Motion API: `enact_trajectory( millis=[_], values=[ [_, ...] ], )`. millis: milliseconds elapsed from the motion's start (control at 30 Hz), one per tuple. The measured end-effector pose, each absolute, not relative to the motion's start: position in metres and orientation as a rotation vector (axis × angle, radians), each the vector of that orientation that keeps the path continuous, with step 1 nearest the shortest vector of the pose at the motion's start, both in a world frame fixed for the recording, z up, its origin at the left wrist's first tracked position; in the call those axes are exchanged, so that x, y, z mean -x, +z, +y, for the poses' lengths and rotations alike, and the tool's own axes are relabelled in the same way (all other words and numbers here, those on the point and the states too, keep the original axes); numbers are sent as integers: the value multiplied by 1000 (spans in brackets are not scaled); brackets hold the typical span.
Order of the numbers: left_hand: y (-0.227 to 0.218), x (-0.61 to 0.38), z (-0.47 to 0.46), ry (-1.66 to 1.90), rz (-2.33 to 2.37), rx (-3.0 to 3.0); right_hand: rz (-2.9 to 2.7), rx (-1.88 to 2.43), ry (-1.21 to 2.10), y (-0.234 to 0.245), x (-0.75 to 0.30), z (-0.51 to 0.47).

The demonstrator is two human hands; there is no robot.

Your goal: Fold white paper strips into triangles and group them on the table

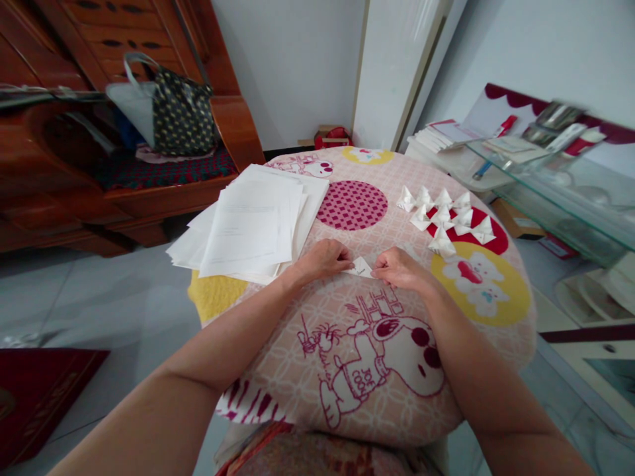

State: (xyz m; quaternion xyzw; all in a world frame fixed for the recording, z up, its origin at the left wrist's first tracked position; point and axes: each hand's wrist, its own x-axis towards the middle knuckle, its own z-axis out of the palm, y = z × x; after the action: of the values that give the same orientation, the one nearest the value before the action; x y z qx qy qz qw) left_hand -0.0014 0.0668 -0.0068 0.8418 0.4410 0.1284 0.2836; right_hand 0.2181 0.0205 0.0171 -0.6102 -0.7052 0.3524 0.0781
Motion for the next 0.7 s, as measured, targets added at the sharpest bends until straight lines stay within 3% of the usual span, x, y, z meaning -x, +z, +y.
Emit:
enact_trajectory(
  millis=[700],
  values=[
    [-19, -1, 64, 358, 1217, -2457, -2078, 1943, 971, 13, -215, 23]
  ],
)
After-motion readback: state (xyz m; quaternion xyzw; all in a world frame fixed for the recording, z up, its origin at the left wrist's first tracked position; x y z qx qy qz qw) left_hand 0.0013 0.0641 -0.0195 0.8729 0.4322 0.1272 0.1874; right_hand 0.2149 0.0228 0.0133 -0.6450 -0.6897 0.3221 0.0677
